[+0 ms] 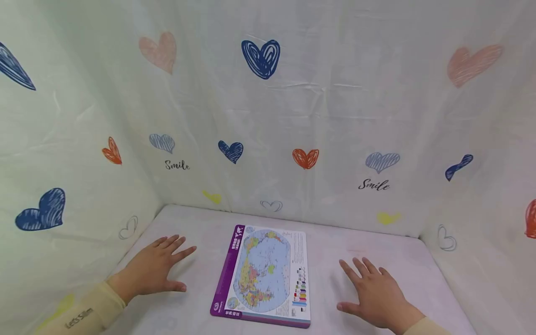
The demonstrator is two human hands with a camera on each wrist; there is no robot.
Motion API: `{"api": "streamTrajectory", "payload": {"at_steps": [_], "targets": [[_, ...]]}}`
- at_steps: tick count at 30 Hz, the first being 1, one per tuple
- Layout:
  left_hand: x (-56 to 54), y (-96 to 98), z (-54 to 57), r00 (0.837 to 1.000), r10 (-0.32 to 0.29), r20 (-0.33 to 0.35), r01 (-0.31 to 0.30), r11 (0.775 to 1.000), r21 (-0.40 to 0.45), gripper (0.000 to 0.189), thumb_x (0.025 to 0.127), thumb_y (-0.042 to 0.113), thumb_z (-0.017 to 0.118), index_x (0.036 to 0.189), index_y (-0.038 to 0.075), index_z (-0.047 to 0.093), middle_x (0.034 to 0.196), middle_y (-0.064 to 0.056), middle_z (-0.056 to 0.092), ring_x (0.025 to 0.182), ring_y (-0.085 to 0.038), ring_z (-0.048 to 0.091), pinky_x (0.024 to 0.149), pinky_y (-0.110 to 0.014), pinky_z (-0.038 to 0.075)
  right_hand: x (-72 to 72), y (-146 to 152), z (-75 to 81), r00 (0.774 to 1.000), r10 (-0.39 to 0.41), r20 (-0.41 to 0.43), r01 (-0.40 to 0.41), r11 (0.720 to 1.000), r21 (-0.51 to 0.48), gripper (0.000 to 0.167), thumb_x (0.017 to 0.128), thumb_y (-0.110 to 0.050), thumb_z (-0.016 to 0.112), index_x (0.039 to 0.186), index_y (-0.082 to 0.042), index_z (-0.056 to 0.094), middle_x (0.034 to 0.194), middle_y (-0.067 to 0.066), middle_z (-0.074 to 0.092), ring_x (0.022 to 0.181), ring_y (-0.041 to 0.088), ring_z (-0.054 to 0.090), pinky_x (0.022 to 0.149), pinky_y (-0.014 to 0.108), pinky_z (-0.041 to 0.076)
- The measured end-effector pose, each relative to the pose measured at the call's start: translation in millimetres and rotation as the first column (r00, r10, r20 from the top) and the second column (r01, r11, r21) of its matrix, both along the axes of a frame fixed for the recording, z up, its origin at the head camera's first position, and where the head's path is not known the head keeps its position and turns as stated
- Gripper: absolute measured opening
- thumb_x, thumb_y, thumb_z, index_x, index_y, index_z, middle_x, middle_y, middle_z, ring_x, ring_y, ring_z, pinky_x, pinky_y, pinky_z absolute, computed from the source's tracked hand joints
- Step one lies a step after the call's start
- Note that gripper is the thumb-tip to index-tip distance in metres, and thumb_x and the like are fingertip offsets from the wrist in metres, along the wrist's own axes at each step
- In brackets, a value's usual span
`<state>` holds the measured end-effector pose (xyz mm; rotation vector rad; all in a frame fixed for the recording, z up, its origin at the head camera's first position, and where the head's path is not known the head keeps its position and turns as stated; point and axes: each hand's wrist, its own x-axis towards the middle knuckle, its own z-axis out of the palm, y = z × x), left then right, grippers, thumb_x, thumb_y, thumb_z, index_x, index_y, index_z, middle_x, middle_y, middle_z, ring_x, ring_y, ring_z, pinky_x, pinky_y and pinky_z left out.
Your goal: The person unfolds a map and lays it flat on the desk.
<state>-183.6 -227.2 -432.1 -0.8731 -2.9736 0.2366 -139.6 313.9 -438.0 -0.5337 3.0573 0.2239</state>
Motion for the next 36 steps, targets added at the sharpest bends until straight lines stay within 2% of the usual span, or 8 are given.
{"api": "streamTrajectory", "payload": {"at_steps": [5, 12, 17, 21, 26, 31, 36], "targets": [[1.9, 19.7, -18.3, 0.995, 0.06, 0.074, -0.058, 0.998, -0.02, 0.095, 0.074, 0.082, 0.059, 0.148, 0.023, 0.05, 0.148, -0.016, 0.048, 0.138, -0.037, 0.041, 0.113, -0.054, 0.03, -8.5, -24.3, -8.2, 0.996, -0.033, 0.088, 0.038, 0.997, -0.063, 0.102, 0.073, -0.083, 0.057, 0.149, -0.015, 0.048, 0.14, 0.02, 0.054, 0.13, 0.048, 0.045, 0.095, 0.071, 0.039], [2.4, 46.5, -47.6, 0.989, 0.042, 0.145, -0.054, 0.995, 0.08, 0.097, 0.073, 0.085, 0.055, 0.148, 0.023, 0.051, 0.146, -0.019, 0.05, 0.137, -0.037, 0.042, 0.113, -0.052, 0.032, -17.9, -52.4, -33.8, 0.992, -0.011, 0.125, 0.033, 0.985, -0.171, 0.102, 0.075, -0.081, 0.059, 0.15, -0.014, 0.046, 0.139, 0.022, 0.054, 0.129, 0.048, 0.046, 0.097, 0.067, 0.041], [4.1, 63.6, -62.2, 0.976, 0.05, 0.214, -0.079, 0.988, 0.13, 0.101, 0.072, 0.086, 0.054, 0.149, 0.021, 0.049, 0.147, -0.019, 0.048, 0.138, -0.037, 0.04, 0.113, -0.052, 0.031, -22.3, -70.3, -52.2, 0.985, -0.028, 0.171, 0.068, 0.97, -0.234, 0.103, 0.075, -0.081, 0.06, 0.149, -0.011, 0.046, 0.138, 0.024, 0.054, 0.128, 0.049, 0.046, 0.097, 0.066, 0.042], [7.3, 73.6, -67.8, 0.964, 0.054, 0.259, -0.093, 0.985, 0.144, 0.102, 0.073, 0.086, 0.053, 0.15, 0.019, 0.047, 0.149, -0.018, 0.046, 0.14, -0.037, 0.038, 0.114, -0.054, 0.03, -24.4, -82.9, -63.5, 0.983, -0.018, 0.18, 0.067, 0.96, -0.271, 0.102, 0.075, -0.079, 0.061, 0.149, -0.01, 0.046, 0.139, 0.027, 0.052, 0.128, 0.05, 0.047, 0.095, 0.065, 0.044], [9.9, 82.8, -72.1, 0.968, 0.034, 0.249, -0.075, 0.985, 0.157, 0.104, 0.071, 0.087, 0.054, 0.149, 0.018, 0.049, 0.149, -0.019, 0.046, 0.14, -0.038, 0.038, 0.113, -0.053, 0.03, -22.9, -90.0, -72.6, 0.987, -0.006, 0.163, 0.051, 0.96, -0.277, 0.103, 0.074, -0.08, 0.061, 0.15, -0.012, 0.046, 0.141, 0.028, 0.049, 0.128, 0.048, 0.047, 0.094, 0.063, 0.046], [10.8, 88.6, -75.6, 0.965, 0.017, 0.261, -0.062, 0.985, 0.164, 0.105, 0.071, 0.089, 0.052, 0.151, 0.02, 0.046, 0.152, -0.016, 0.043, 0.141, -0.035, 0.037, 0.113, -0.052, 0.031, -21.4, -93.2, -75.1, 0.987, 0.011, 0.162, 0.039, 0.953, -0.302, 0.103, 0.075, -0.079, 0.062, 0.151, -0.012, 0.044, 0.144, 0.028, 0.046, 0.13, 0.048, 0.046, 0.096, 0.063, 0.045], [9.3, 91.4, -75.1, 0.957, 0.018, 0.288, -0.075, 0.979, 0.188, 0.104, 0.071, 0.086, 0.057, 0.151, 0.021, 0.046, 0.152, -0.016, 0.043, 0.14, -0.035, 0.038, 0.112, -0.054, 0.032, -22.5, -94.6, -74.5, 0.985, 0.007, 0.175, 0.048, 0.951, -0.305, 0.102, 0.075, -0.078, 0.063, 0.151, -0.012, 0.043, 0.144, 0.029, 0.046, 0.13, 0.048, 0.045, 0.097, 0.063, 0.045]]}}
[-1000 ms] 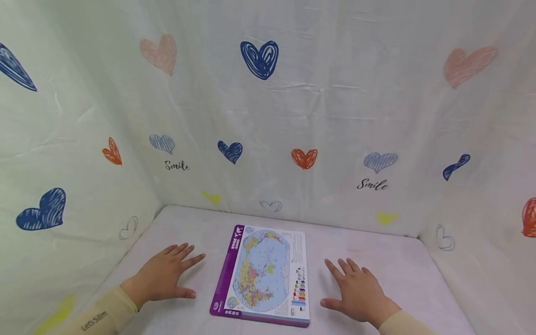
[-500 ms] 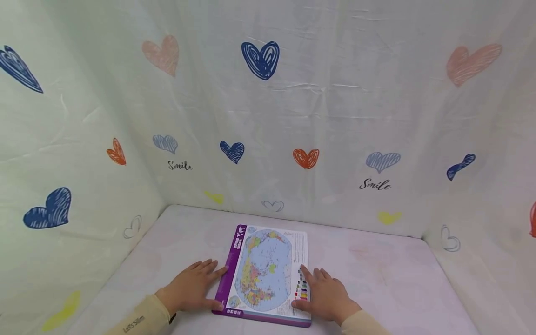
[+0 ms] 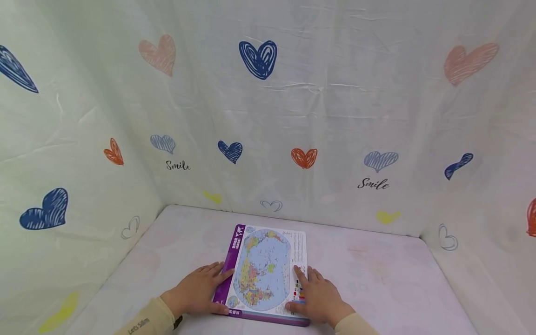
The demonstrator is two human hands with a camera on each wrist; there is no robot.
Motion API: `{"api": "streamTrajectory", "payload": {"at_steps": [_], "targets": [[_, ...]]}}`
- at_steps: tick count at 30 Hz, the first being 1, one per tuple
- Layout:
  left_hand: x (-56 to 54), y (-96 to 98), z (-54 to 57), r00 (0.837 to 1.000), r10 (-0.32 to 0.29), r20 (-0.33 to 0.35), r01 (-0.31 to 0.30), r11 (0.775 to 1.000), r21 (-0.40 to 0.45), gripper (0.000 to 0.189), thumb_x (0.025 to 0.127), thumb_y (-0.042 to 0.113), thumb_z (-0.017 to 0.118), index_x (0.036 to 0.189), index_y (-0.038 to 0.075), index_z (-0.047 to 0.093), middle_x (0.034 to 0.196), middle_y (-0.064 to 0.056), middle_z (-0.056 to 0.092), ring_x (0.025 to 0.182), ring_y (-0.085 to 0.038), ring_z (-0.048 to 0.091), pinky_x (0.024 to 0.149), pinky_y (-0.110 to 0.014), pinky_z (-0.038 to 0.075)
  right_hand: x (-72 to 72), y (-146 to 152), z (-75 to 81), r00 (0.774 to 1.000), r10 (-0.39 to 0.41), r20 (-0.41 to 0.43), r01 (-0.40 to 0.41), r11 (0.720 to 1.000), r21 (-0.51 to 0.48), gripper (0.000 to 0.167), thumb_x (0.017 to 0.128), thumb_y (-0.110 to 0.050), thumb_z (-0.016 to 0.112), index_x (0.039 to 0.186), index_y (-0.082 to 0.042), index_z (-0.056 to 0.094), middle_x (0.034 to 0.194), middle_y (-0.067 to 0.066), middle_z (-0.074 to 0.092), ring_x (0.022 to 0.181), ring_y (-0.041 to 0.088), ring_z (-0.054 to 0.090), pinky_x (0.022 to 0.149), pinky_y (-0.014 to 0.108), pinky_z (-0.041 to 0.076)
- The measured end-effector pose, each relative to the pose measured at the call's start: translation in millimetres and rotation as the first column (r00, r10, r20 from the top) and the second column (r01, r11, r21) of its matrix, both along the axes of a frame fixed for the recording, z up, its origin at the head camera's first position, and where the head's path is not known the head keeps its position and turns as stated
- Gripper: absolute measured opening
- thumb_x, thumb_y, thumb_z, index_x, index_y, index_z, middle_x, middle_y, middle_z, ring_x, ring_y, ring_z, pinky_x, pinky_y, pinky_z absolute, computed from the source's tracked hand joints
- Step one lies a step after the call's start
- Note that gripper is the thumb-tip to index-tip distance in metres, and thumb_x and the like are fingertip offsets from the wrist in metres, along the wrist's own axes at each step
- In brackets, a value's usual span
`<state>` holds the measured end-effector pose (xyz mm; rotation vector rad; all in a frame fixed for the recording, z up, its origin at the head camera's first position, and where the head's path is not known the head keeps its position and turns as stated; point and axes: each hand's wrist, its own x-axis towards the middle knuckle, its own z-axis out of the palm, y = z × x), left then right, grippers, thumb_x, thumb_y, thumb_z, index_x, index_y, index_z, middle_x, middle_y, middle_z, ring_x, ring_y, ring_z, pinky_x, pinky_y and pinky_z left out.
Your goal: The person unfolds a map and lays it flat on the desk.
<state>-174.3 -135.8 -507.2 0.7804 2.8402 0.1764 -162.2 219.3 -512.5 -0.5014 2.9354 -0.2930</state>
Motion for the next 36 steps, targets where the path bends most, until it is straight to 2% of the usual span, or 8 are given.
{"api": "streamTrajectory", "payload": {"at_steps": [7, 13, 21, 25, 27, 29, 33, 36], "targets": [[-0.4, -2.5, -0.5, 1.0, 0.004, 0.009, -0.005, 0.998, 0.064, 0.102, 0.07, 0.077, 0.069, 0.152, 0.02, 0.045, 0.152, -0.016, 0.043, 0.139, -0.036, 0.039, 0.109, -0.055, 0.036, 0.9, -0.1, 1.3, 1.0, 0.004, 0.004, -0.004, 1.0, -0.004, 0.104, 0.074, -0.077, 0.065, 0.152, -0.012, 0.042, 0.144, 0.029, 0.046, 0.13, 0.048, 0.046, 0.095, 0.063, 0.046], [-0.2, -3.5, -2.3, 0.999, 0.018, 0.03, -0.023, 0.982, 0.19, 0.104, 0.067, 0.058, 0.084, 0.152, 0.016, 0.043, 0.154, -0.018, 0.038, 0.138, -0.039, 0.039, 0.109, -0.055, 0.037, 2.0, 0.8, 1.4, 1.0, -0.016, 0.004, 0.016, 0.999, -0.03, 0.108, 0.067, -0.068, 0.079, 0.151, -0.011, 0.042, 0.144, 0.029, 0.045, 0.128, 0.048, 0.047, 0.092, 0.064, 0.047], [-1.1, 1.8, 5.6, 0.978, 0.093, 0.188, -0.16, 0.911, 0.379, 0.102, 0.068, 0.028, 0.091, 0.154, 0.011, 0.039, 0.157, -0.018, 0.032, 0.137, -0.041, 0.04, 0.109, -0.054, 0.037, 3.9, -2.7, -0.3, 0.998, -0.062, -0.017, 0.059, 0.987, -0.152, 0.112, 0.06, -0.047, 0.094, 0.152, -0.013, 0.04, 0.146, 0.029, 0.04, 0.12, 0.045, 0.053, 0.089, 0.06, 0.051], [-1.7, 4.3, 11.1, 0.963, 0.098, 0.251, -0.21, 0.857, 0.47, 0.099, 0.068, 0.015, 0.091, 0.153, 0.007, 0.039, 0.154, -0.023, 0.033, 0.105, -0.028, 0.059, 0.091, -0.041, 0.052, 3.8, -5.7, 2.7, 0.996, -0.093, 0.001, 0.09, 0.96, -0.264, 0.116, 0.056, -0.026, 0.098, 0.154, -0.013, 0.036, 0.146, 0.028, 0.036, 0.103, 0.036, 0.061, 0.088, 0.055, 0.053], [-2.2, 4.6, 12.6, 0.954, 0.105, 0.282, -0.238, 0.836, 0.494, 0.099, 0.068, 0.011, 0.09, 0.153, 0.007, 0.039, 0.143, -0.022, 0.044, 0.087, -0.018, 0.056, 0.076, -0.032, 0.054, 2.4, -6.2, 4.3, 0.993, -0.112, 0.027, 0.114, 0.947, -0.299, 0.118, 0.055, -0.02, 0.098, 0.154, -0.013, 0.035, 0.144, 0.026, 0.036, 0.099, 0.03, 0.061, 0.09, 0.053, 0.053], [-3.1, 4.3, 13.9, 0.943, 0.104, 0.316, -0.263, 0.815, 0.516, 0.1, 0.067, 0.008, 0.09, 0.153, 0.005, 0.038, 0.126, -0.017, 0.054, 0.079, -0.014, 0.053, 0.066, -0.027, 0.05, 0.2, -4.9, 6.0, 0.991, -0.12, 0.062, 0.134, 0.931, -0.34, 0.12, 0.054, -0.016, 0.098, 0.154, -0.011, 0.034, 0.139, 0.026, 0.039, 0.098, 0.027, 0.059, 0.093, 0.052, 0.051], [-5.6, 2.6, 15.1, 0.918, 0.089, 0.387, -0.302, 0.79, 0.533, 0.103, 0.067, 0.005, 0.089, 0.154, 0.003, 0.034, 0.094, -0.003, 0.056, 0.078, -0.015, 0.055, 0.065, -0.027, 0.049, -3.8, 0.9, 11.2, 0.985, -0.094, 0.141, 0.143, 0.911, -0.387, 0.122, 0.054, -0.014, 0.098, 0.156, -0.009, 0.03, 0.133, 0.024, 0.05, 0.096, 0.025, 0.056, 0.096, 0.053, 0.048], [-7.0, 2.3, 15.7, 0.897, 0.074, 0.436, -0.321, 0.788, 0.526, 0.104, 0.067, 0.004, 0.09, 0.154, 0.001, 0.033, 0.096, -0.004, 0.058, 0.081, -0.018, 0.056, 0.072, -0.032, 0.052, -4.4, 5.7, 14.8, 0.98, -0.047, 0.194, 0.125, 0.901, -0.415, 0.123, 0.055, -0.013, 0.096, 0.157, -0.008, 0.027, 0.128, 0.023, 0.056, 0.091, 0.024, 0.055, 0.094, 0.055, 0.047]]}}
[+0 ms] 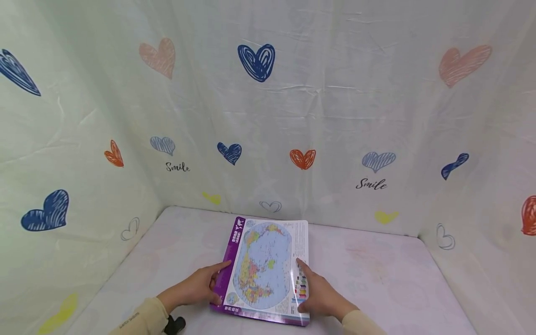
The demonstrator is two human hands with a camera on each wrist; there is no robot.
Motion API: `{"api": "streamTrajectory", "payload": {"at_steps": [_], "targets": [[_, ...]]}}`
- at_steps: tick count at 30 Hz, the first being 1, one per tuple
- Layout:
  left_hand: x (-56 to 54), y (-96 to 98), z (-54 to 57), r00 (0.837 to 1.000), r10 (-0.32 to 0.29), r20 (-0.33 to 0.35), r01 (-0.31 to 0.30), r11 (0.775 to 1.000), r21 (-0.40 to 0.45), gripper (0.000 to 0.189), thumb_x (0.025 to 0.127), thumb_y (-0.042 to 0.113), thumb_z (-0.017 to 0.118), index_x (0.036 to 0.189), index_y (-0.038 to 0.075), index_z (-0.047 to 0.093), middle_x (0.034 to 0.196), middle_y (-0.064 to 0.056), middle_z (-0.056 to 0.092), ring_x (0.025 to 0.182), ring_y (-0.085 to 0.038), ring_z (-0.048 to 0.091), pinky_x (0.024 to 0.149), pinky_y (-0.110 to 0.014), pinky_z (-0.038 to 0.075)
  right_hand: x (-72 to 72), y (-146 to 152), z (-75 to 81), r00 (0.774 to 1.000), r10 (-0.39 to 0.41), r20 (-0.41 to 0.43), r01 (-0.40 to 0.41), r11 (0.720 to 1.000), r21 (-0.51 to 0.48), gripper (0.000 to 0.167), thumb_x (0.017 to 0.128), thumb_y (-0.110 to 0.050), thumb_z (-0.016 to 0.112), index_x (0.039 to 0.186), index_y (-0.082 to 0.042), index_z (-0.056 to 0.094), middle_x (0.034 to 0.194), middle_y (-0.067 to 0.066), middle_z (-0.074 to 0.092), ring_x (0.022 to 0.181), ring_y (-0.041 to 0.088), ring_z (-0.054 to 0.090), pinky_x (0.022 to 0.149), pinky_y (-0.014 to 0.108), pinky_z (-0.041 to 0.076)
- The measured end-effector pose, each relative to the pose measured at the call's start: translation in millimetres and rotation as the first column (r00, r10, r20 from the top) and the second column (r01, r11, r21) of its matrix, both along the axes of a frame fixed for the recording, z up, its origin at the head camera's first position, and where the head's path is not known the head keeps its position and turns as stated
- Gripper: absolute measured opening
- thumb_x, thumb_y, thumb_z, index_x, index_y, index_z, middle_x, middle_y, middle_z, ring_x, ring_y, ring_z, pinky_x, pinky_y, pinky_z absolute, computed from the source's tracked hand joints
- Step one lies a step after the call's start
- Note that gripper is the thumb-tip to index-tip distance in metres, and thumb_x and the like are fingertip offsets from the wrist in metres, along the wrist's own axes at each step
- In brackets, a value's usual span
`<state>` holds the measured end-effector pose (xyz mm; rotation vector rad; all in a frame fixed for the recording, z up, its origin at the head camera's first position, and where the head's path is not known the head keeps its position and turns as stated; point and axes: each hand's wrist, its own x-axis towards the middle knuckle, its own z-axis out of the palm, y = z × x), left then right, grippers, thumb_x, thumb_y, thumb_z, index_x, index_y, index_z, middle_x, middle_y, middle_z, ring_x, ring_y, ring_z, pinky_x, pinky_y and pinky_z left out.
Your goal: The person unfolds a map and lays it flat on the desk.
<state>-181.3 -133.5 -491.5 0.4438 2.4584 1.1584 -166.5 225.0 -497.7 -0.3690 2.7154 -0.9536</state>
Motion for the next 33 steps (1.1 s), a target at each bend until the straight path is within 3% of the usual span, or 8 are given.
{"api": "streamTrajectory", "payload": {"at_steps": [5, 9, 14, 24, 28, 33], "targets": [[-0.9, 0.7, -1.4, 1.0, -0.012, 0.025, 0.013, 0.998, -0.055, 0.105, 0.066, 0.009, 0.092, 0.154, 0.003, 0.035, 0.125, -0.015, 0.058, 0.096, -0.021, 0.054, 0.096, -0.05, 0.049, -0.4, 2.4, 2.9, 0.998, 0.051, 0.036, -0.05, 0.998, -0.029, 0.123, 0.058, -0.011, 0.095, 0.158, -0.008, 0.023, 0.124, 0.019, 0.059, 0.085, 0.022, 0.053, 0.089, 0.05, 0.048], [-0.7, 1.3, -2.5, 1.0, -0.018, 0.004, 0.019, 0.998, -0.067, 0.106, 0.065, 0.009, 0.092, 0.153, 0.003, 0.035, 0.141, -0.025, 0.05, 0.114, -0.029, 0.054, 0.103, -0.058, 0.041, -2.3, 3.3, 2.5, 0.997, 0.058, 0.043, -0.057, 0.998, -0.031, 0.125, 0.058, -0.01, 0.094, 0.159, -0.009, 0.021, 0.128, 0.021, 0.057, 0.087, 0.022, 0.053, 0.09, 0.05, 0.047], [-1.9, 1.0, -3.8, 0.999, -0.032, -0.036, 0.029, 0.996, -0.08, 0.108, 0.062, 0.01, 0.093, 0.153, 0.004, 0.036, 0.142, -0.024, 0.049, 0.119, -0.031, 0.052, 0.105, -0.058, 0.039, -4.2, 5.1, 2.3, 0.998, 0.045, 0.051, -0.045, 0.999, -0.014, 0.126, 0.058, -0.011, 0.094, 0.159, -0.01, 0.019, 0.131, 0.022, 0.056, 0.089, 0.023, 0.053, 0.094, 0.054, 0.046], [-1.4, -2.8, -2.1, 0.997, -0.041, -0.063, 0.036, 0.996, -0.083, 0.109, 0.06, 0.008, 0.093, 0.153, 0.002, 0.036, 0.132, -0.019, 0.057, 0.098, -0.02, 0.053, 0.099, -0.055, 0.045, -5.8, 10.6, 11.5, 0.998, 0.033, 0.06, -0.032, 0.999, -0.017, 0.126, 0.058, -0.008, 0.092, 0.16, -0.01, 0.017, 0.134, 0.028, 0.053, 0.089, 0.023, 0.055, 0.095, 0.058, 0.045], [-1.1, -5.9, 0.5, 0.997, -0.035, -0.066, 0.03, 0.996, -0.083, 0.107, 0.06, 0.007, 0.092, 0.152, 0.002, 0.037, 0.137, -0.024, 0.053, 0.107, -0.027, 0.055, 0.102, -0.059, 0.042, -4.9, 17.8, 14.3, 0.999, 0.041, 0.036, -0.041, 0.999, -0.007, 0.126, 0.058, -0.005, 0.092, 0.159, -0.009, 0.017, 0.131, 0.029, 0.055, 0.087, 0.024, 0.055, 0.091, 0.055, 0.047], [-1.8, -11.9, 1.4, 0.999, -0.005, -0.046, 0.001, 0.995, -0.095, 0.105, 0.063, 0.006, 0.092, 0.152, 0.005, 0.038, 0.142, -0.026, 0.049, 0.121, -0.04, 0.052, 0.103, -0.062, 0.039, -5.9, 26.9, 18.9, 0.999, 0.026, 0.046, -0.026, 1.0, -0.003, 0.125, 0.06, -0.003, 0.091, 0.16, -0.012, 0.016, 0.114, 0.015, 0.059, 0.076, 0.022, 0.051, 0.074, 0.04, 0.047]]}}
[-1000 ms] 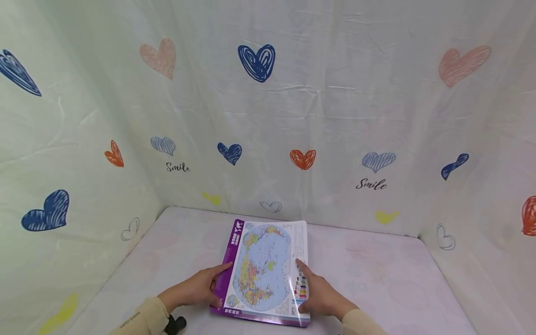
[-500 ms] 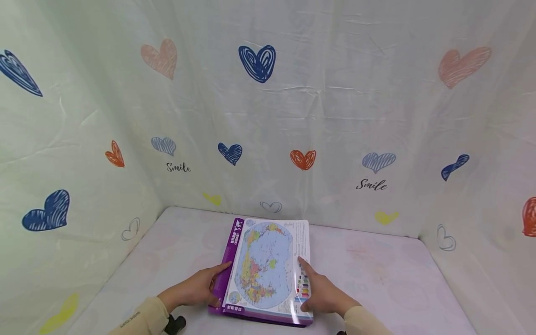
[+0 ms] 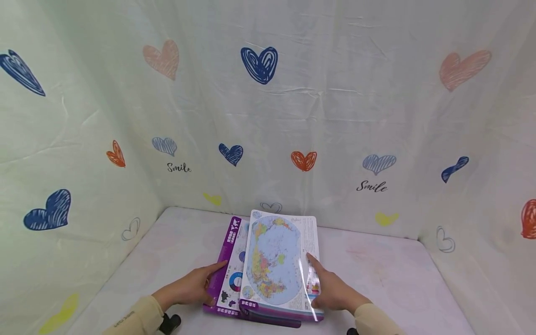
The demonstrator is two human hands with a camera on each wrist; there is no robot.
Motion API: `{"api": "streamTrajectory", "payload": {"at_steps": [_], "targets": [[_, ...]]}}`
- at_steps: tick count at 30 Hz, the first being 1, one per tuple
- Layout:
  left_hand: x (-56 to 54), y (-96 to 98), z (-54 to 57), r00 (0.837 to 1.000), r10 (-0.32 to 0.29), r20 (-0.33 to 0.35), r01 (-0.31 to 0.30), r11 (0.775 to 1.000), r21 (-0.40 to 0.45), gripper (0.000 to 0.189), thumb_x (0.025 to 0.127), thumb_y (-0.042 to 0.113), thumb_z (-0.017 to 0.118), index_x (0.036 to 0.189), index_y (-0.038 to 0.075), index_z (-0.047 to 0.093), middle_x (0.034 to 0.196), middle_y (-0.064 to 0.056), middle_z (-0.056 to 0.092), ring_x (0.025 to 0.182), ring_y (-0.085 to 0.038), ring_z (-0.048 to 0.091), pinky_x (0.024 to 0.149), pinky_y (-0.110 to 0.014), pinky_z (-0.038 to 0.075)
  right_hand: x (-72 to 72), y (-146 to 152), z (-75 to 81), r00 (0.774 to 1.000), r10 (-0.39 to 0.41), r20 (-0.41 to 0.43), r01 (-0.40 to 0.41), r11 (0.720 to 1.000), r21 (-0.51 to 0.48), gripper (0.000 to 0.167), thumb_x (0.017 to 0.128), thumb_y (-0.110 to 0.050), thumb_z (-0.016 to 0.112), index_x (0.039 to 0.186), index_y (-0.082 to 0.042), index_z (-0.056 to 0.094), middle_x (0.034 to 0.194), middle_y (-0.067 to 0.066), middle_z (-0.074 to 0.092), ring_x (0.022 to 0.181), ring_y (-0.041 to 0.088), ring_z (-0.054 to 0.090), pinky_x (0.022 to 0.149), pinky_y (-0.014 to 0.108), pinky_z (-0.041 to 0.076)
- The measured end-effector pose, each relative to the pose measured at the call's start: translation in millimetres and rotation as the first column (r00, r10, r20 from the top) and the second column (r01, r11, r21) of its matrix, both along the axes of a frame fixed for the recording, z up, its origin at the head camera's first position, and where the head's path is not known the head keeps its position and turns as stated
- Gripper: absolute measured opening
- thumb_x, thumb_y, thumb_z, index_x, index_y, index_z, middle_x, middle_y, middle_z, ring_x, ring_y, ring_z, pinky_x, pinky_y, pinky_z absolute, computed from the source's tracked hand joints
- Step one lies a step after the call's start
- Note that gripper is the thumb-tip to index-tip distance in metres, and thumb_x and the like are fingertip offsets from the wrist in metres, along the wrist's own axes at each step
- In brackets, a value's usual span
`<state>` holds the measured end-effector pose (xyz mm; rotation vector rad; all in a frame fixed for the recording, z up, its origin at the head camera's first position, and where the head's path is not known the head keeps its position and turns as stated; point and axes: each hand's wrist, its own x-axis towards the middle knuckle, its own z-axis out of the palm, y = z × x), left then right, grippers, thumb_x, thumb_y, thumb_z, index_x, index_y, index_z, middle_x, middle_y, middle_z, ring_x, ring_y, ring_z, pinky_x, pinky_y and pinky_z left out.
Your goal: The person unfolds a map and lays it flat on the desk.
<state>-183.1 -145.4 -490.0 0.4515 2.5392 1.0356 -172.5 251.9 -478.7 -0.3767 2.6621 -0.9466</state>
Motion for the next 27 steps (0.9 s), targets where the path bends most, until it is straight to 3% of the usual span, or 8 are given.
{"api": "streamTrajectory", "payload": {"at_steps": [8, 13, 20, 27], "targets": [[-1.9, -12.2, 1.6, 0.999, 0.026, 0.02, -0.025, 0.999, -0.026, 0.104, 0.064, 0.006, 0.091, 0.153, 0.007, 0.038, 0.144, -0.025, 0.047, 0.115, -0.036, 0.055, 0.102, -0.062, 0.04, -1.6, 19.7, 5.3, 1.0, 0.002, -0.018, -0.002, 1.0, 0.011, 0.127, 0.06, -0.001, 0.09, 0.16, -0.013, 0.013, 0.115, 0.016, 0.06, 0.074, 0.021, 0.051, 0.071, 0.036, 0.046], [-1.6, -21.8, 2.9, 0.999, 0.045, 0.01, -0.045, 0.998, -0.055, 0.103, 0.065, 0.007, 0.092, 0.153, 0.01, 0.039, 0.144, -0.024, 0.048, 0.122, -0.04, 0.052, 0.103, -0.062, 0.039, -1.9, 32.1, 9.1, 1.0, -0.018, -0.002, 0.018, 1.0, 0.005, 0.128, 0.061, 0.0, 0.089, 0.161, -0.015, 0.011, 0.115, 0.014, 0.059, 0.073, 0.021, 0.052, 0.065, 0.032, 0.045], [-2.4, -40.9, 2.4, 0.997, 0.078, -0.008, -0.078, 0.993, -0.084, 0.102, 0.063, 0.007, 0.092, 0.152, 0.01, 0.041, 0.142, -0.022, 0.05, 0.113, -0.034, 0.055, 0.101, -0.062, 0.042, -4.0, 48.0, 13.4, 0.995, -0.099, 0.014, 0.098, 0.994, 0.052, 0.128, 0.06, -0.001, 0.09, 0.16, -0.017, 0.012, 0.124, 0.015, 0.056, 0.075, 0.02, 0.052, 0.07, 0.033, 0.046], [-1.8, -58.0, 2.6, 0.994, 0.112, -0.018, -0.114, 0.988, -0.108, 0.102, 0.062, 0.006, 0.092, 0.151, 0.011, 0.043, 0.141, -0.023, 0.051, 0.121, -0.041, 0.053, 0.099, -0.06, 0.044, -4.1, 66.0, 16.3, 0.991, -0.131, 0.008, 0.13, 0.988, 0.087, 0.128, 0.059, -0.003, 0.09, 0.16, -0.018, 0.013, 0.128, 0.018, 0.054, 0.077, 0.021, 0.052, 0.073, 0.036, 0.046]]}}
